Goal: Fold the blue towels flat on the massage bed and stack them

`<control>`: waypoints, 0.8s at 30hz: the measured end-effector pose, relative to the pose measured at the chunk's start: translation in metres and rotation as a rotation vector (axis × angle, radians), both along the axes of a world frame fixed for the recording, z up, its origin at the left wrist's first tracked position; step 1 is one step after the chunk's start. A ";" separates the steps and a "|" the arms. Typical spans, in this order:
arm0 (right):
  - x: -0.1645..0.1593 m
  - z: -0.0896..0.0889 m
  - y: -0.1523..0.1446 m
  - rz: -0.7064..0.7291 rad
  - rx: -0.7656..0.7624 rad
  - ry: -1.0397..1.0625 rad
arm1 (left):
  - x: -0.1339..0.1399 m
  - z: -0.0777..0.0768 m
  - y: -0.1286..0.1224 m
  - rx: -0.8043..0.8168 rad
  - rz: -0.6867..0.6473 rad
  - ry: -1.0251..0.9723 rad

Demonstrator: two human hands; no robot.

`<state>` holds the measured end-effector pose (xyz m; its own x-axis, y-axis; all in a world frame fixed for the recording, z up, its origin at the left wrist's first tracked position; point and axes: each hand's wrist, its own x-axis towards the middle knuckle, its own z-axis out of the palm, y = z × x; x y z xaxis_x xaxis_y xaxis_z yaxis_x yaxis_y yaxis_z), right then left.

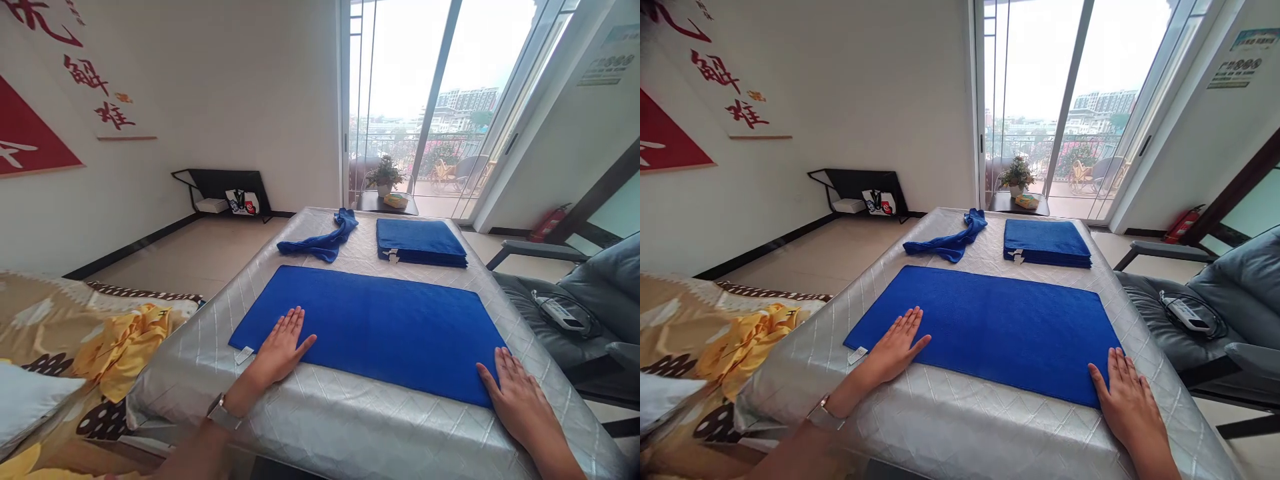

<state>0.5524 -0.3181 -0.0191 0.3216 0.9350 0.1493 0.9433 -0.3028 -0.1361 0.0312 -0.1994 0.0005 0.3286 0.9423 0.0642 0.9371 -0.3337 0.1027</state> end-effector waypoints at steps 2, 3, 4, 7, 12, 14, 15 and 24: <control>0.002 -0.001 0.000 0.001 -0.006 -0.012 | -0.041 -0.004 0.008 0.004 0.129 0.017; 0.003 -0.002 0.000 0.000 -0.011 -0.019 | -0.059 -0.006 0.012 0.004 0.186 0.021; 0.004 -0.003 0.000 0.005 -0.018 -0.027 | -0.074 -0.009 0.015 0.004 0.229 0.024; 0.008 -0.007 -0.001 0.047 -0.026 -0.064 | -0.099 -0.015 0.019 0.032 0.285 0.020; 0.019 -0.011 -0.003 0.084 -0.045 -0.103 | -0.096 -0.021 0.018 0.097 0.280 -0.005; 0.018 -0.005 -0.001 0.043 -0.087 -0.095 | -0.094 -0.021 0.016 0.109 0.282 -0.018; 0.015 0.000 0.001 0.020 -0.103 -0.096 | -0.093 -0.020 0.016 0.114 0.285 -0.025; -0.150 0.066 0.069 0.337 -0.080 -0.140 | -0.089 -0.020 0.014 0.143 0.281 -0.063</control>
